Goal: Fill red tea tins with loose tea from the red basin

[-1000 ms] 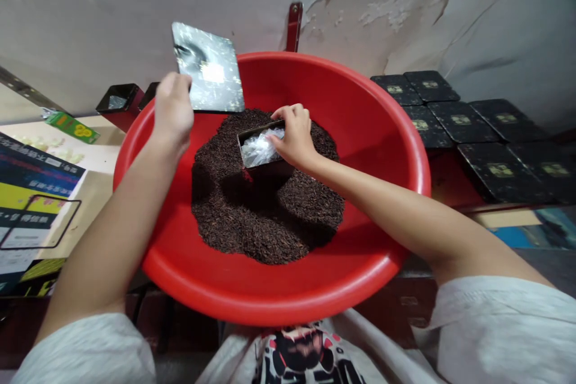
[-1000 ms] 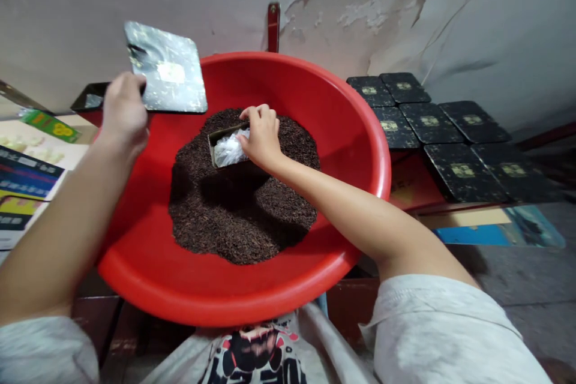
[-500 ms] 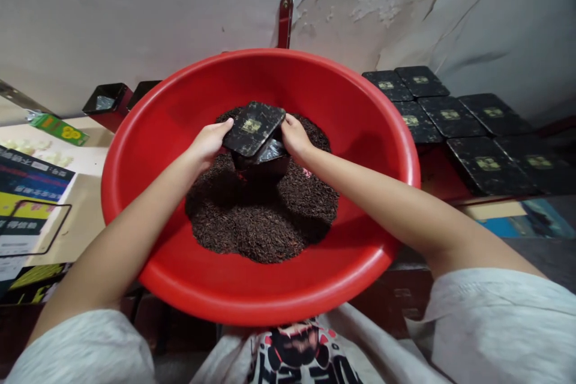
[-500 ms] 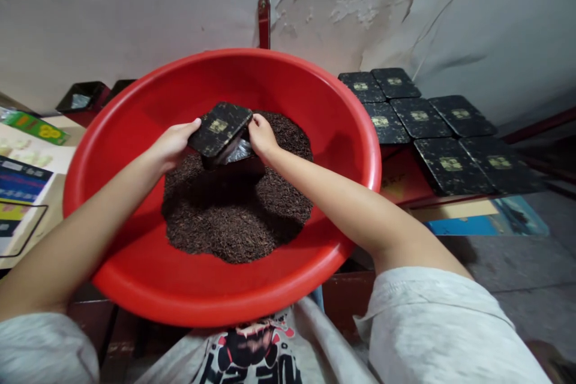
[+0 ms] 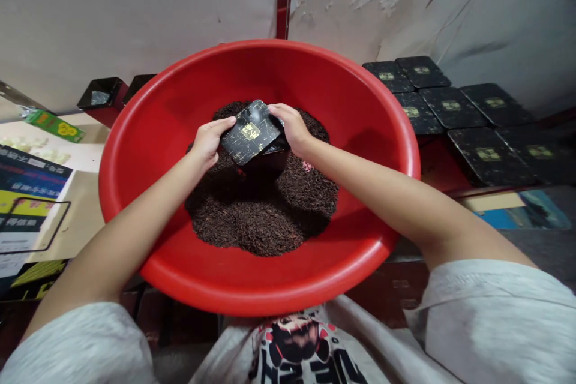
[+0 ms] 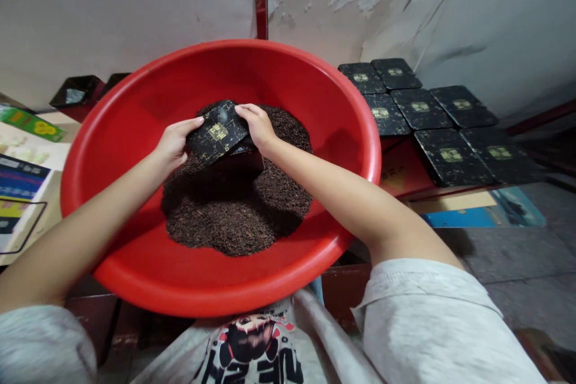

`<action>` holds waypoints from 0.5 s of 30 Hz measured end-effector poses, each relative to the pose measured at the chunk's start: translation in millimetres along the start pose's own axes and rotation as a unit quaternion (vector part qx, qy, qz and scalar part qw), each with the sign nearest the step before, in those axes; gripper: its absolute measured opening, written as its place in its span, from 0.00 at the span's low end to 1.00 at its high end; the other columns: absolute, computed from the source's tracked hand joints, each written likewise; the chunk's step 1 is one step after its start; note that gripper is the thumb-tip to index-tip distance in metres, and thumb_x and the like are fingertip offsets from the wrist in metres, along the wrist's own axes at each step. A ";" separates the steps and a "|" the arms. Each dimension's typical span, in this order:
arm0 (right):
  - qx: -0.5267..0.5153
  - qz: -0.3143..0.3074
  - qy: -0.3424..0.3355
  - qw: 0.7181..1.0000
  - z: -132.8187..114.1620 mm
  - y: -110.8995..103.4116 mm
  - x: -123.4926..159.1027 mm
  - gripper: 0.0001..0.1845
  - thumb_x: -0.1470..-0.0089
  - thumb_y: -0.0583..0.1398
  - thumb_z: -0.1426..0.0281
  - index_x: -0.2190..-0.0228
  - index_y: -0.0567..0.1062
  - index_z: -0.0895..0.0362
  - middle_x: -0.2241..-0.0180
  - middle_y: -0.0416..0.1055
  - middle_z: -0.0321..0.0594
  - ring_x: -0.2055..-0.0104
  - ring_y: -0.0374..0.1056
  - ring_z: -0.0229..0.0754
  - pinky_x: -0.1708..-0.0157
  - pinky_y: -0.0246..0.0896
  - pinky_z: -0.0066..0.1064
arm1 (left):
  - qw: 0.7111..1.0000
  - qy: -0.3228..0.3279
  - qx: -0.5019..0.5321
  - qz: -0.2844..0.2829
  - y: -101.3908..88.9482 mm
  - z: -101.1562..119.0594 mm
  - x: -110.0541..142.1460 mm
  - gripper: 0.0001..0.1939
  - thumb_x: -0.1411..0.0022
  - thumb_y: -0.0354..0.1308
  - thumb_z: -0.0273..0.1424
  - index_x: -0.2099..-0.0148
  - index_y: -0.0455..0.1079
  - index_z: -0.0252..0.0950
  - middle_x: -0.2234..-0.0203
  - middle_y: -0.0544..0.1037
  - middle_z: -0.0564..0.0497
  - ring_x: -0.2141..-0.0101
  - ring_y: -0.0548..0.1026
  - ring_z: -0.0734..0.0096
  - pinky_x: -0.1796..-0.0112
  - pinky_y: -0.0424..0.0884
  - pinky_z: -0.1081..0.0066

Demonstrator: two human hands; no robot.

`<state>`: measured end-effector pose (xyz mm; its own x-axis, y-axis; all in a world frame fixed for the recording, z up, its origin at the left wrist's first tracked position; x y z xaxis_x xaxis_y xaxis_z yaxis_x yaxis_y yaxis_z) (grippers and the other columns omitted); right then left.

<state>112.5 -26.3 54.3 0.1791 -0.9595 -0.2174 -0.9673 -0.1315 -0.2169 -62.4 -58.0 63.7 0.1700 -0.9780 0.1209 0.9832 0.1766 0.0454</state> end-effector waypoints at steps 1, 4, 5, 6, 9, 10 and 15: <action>-0.005 -0.010 0.005 1.000 -1.9 0.6 -0.8 0.32 0.50 0.48 0.47 0.59 0.71 0.59 0.55 0.69 0.45 0.51 0.64 0.43 0.50 0.57 0.36 | 1.000 0.003 -0.005 0.001 1.3 -1.0 0.8 0.19 0.61 0.65 0.36 0.65 0.73 0.32 0.67 0.78 0.48 0.65 0.75 0.66 0.60 0.72 0.65; -0.003 -0.013 0.018 1.000 -4.4 1.1 -1.4 0.24 0.51 0.53 0.55 0.59 0.70 0.61 0.56 0.71 0.45 0.53 0.65 0.42 0.51 0.59 0.35 | 0.999 0.018 -0.031 0.020 5.3 -5.5 2.6 0.23 0.58 0.64 0.34 0.57 0.69 0.34 0.61 0.75 0.47 0.62 0.74 0.66 0.57 0.71 0.65; 0.003 -0.009 0.019 1.000 -4.4 0.6 -1.5 0.24 0.50 0.53 0.57 0.58 0.70 0.61 0.56 0.70 0.46 0.53 0.66 0.42 0.52 0.59 0.34 | 0.999 0.023 -0.039 0.026 6.2 -7.6 2.8 0.24 0.58 0.64 0.33 0.55 0.67 0.34 0.59 0.74 0.46 0.60 0.74 0.66 0.57 0.70 0.65; 0.010 -0.007 0.018 1.000 -4.1 0.1 -1.7 0.24 0.49 0.53 0.58 0.56 0.69 0.62 0.56 0.70 0.46 0.53 0.65 0.42 0.51 0.59 0.34 | 0.998 0.028 -0.046 0.027 6.7 -9.8 2.7 0.26 0.57 0.63 0.34 0.54 0.65 0.35 0.57 0.72 0.46 0.59 0.73 0.65 0.56 0.70 0.65; 0.050 -0.040 -0.001 0.998 -4.3 -0.9 -4.0 0.27 0.45 0.48 0.59 0.48 0.63 0.61 0.49 0.65 0.47 0.48 0.62 0.41 0.48 0.57 0.36 | 0.997 0.044 -0.068 -0.001 5.3 -14.6 1.3 0.31 0.56 0.64 0.39 0.50 0.60 0.39 0.51 0.68 0.45 0.53 0.70 0.61 0.53 0.68 0.62; 0.066 -0.059 -0.015 0.996 -5.3 -1.4 -5.2 0.27 0.44 0.47 0.60 0.46 0.61 0.60 0.46 0.63 0.46 0.46 0.60 0.41 0.47 0.55 0.37 | 0.995 0.054 -0.084 -0.017 3.6 -14.7 0.6 0.34 0.57 0.65 0.42 0.49 0.58 0.41 0.50 0.66 0.45 0.50 0.68 0.58 0.51 0.66 0.60; 0.107 -0.052 -0.051 0.992 -9.3 -12.5 -13.0 0.25 0.42 0.44 0.65 0.46 0.62 0.60 0.44 0.61 0.45 0.43 0.58 0.40 0.43 0.52 0.36 | 0.958 0.140 -0.188 -0.164 -2.0 -7.8 -2.2 0.56 0.73 0.69 0.50 0.41 0.51 0.42 0.43 0.56 0.41 0.42 0.57 0.47 0.44 0.55 0.52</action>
<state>120.6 -14.5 68.6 0.3031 -0.9117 -0.2772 -0.8847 -0.1612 -0.4375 -64.2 -57.0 55.6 -0.1935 -0.9747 -0.1118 0.9317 -0.1469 -0.3322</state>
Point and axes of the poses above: each hand's wrist, its own x-axis away from the middle knuckle, its own y-axis out of the palm, z = x × y, the point moved 4 cm from there along -x, towards the middle knuckle
